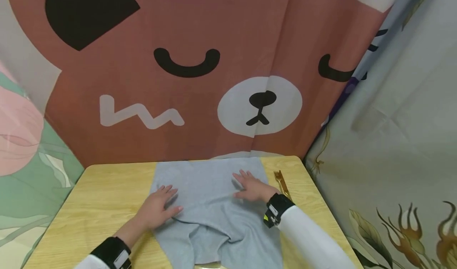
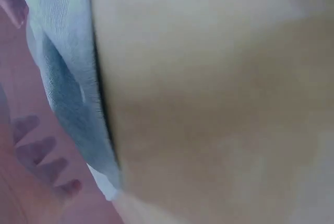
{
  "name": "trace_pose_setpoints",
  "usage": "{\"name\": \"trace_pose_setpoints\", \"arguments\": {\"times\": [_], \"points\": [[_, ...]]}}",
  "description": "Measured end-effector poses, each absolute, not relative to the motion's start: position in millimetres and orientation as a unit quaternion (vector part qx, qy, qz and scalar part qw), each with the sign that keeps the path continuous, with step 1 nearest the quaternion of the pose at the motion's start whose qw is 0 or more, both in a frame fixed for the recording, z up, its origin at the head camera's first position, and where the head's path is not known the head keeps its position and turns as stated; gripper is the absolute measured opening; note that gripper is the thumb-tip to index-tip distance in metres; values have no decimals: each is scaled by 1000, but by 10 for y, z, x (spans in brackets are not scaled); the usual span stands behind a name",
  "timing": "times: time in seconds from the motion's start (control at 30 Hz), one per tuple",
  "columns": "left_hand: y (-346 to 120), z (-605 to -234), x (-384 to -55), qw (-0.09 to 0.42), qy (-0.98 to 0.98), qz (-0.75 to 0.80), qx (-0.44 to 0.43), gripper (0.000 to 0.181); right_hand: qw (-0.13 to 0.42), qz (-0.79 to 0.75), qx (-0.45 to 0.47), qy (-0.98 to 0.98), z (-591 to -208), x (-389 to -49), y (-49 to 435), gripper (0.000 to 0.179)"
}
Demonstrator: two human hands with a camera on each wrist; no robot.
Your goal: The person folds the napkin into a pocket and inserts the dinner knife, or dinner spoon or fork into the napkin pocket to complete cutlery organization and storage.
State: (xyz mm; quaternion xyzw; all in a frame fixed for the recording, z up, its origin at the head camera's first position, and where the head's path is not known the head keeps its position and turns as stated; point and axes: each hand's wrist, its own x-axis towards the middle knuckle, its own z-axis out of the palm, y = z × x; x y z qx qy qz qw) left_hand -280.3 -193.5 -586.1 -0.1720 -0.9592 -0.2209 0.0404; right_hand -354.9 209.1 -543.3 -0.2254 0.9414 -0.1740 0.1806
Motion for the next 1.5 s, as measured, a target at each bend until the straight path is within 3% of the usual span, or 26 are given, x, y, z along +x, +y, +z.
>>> {"name": "trace_pose_setpoints", "arguments": {"times": [0.17, 0.27, 0.33, 0.53, 0.87, 1.33, 1.5], "points": [[-2057, -5850, -2403, 120, -951, -227, -172, 31, 187, -173, -243, 936, -5473, -3201, 2236, 85], [-2080, -5907, -2258, 126, -947, -217, -202, 23, 190, -167, -244, 936, -5488, -3038, 2312, 88], [-2076, -5968, -2210, 125, -949, -199, -210, 31, 198, -161, -240, 937, -5495, -2972, 2342, 92], [-2013, -6059, -2145, 39, -979, -141, -145, 89, 214, -147, -227, 939, -5628, -2918, 2387, 108], [-2188, -5981, -2005, -93, -978, -121, -143, 123, 229, -149, -229, 934, -5749, -2920, 2450, 119], [-2447, -5726, -2054, -179, -957, -124, -190, 141, 239, -127, -226, 936, -5717, -2974, 2524, 134], [-2397, -5746, -2244, -152, -968, -128, -155, 122, 227, -141, -221, 938, -5665, -3073, 2466, 124]]}}
